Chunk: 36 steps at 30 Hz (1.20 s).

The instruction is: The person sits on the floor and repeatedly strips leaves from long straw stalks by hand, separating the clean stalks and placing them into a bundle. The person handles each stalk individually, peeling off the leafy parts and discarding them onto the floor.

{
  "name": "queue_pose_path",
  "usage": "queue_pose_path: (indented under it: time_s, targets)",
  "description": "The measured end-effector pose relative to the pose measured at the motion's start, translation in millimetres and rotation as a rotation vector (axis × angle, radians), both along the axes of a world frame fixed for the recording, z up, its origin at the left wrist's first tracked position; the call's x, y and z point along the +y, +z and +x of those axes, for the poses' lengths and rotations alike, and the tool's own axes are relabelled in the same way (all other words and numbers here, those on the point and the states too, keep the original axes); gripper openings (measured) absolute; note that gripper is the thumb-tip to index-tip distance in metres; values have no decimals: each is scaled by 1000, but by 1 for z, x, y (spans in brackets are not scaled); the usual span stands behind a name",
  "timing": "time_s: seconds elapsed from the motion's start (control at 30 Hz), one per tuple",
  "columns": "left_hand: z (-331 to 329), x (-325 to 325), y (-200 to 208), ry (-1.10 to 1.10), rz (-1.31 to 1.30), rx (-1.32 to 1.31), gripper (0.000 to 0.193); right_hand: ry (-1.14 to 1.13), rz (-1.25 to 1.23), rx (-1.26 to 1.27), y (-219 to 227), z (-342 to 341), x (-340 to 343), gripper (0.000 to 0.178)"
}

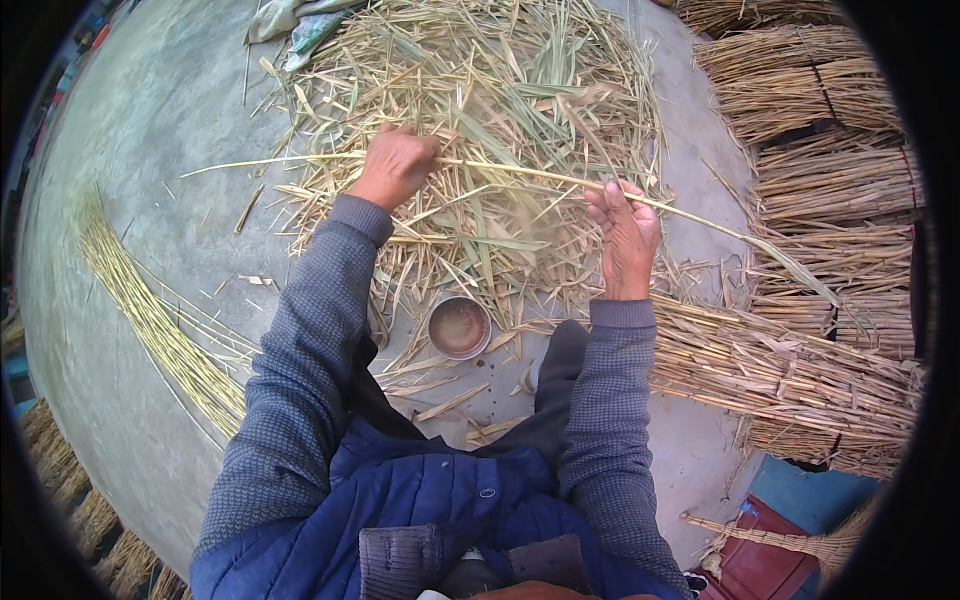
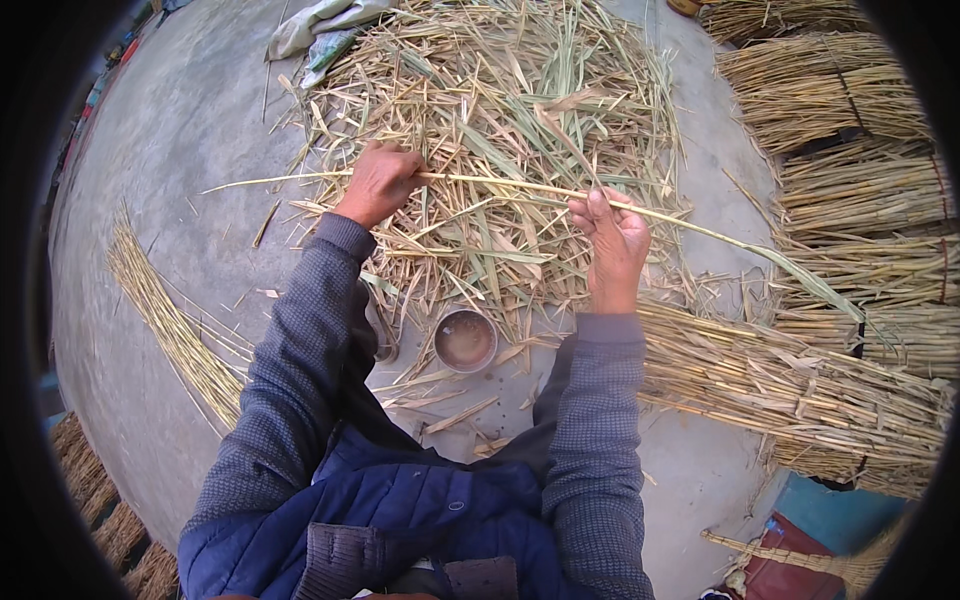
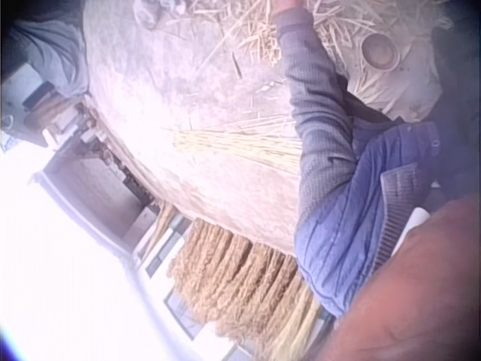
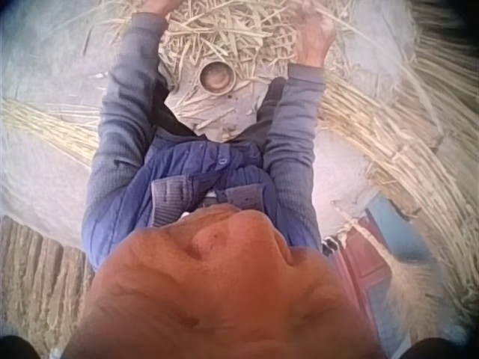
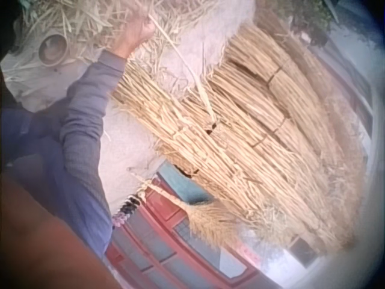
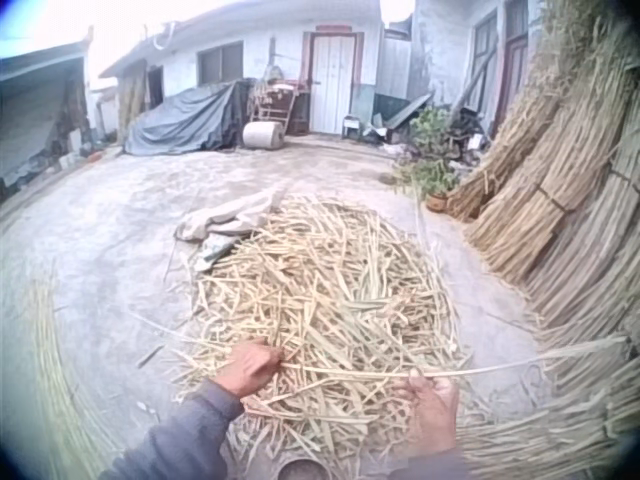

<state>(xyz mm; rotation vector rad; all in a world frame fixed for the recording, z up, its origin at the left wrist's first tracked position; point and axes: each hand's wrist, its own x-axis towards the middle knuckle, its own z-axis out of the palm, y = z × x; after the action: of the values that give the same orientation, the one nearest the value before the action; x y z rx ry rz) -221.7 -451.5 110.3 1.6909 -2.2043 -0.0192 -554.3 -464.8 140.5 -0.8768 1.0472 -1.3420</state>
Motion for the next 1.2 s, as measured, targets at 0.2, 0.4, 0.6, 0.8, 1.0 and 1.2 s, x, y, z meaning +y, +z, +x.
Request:
queue_pose_path:
  time_s: [0.2, 0.4, 0.6, 0.8, 1.0, 1.2]
  targets:
    - [-1, 2, 3, -44, 79, 156, 20, 53, -2, 55, 0, 4, 4, 26]
    - [-67, -5, 4, -184, 89, 679, 21, 93, -27, 28, -5, 35, 13, 28]
    - [-63, -9, 16, -19, 295, 1111, 14, 41, -2, 33, -3, 35, 16, 30]
    - [-26, -15, 22, 113, 192, 1212, 16, -7, 74, 30, -9, 17, 13, 29]
    - [37, -18, 29, 284, -20, 1406, 12, -44, 93, 65, -11, -18, 7, 28]
    - [19, -14, -27, 200, 26, 16, 30, 79, 113, 67, -16, -4, 13, 32]
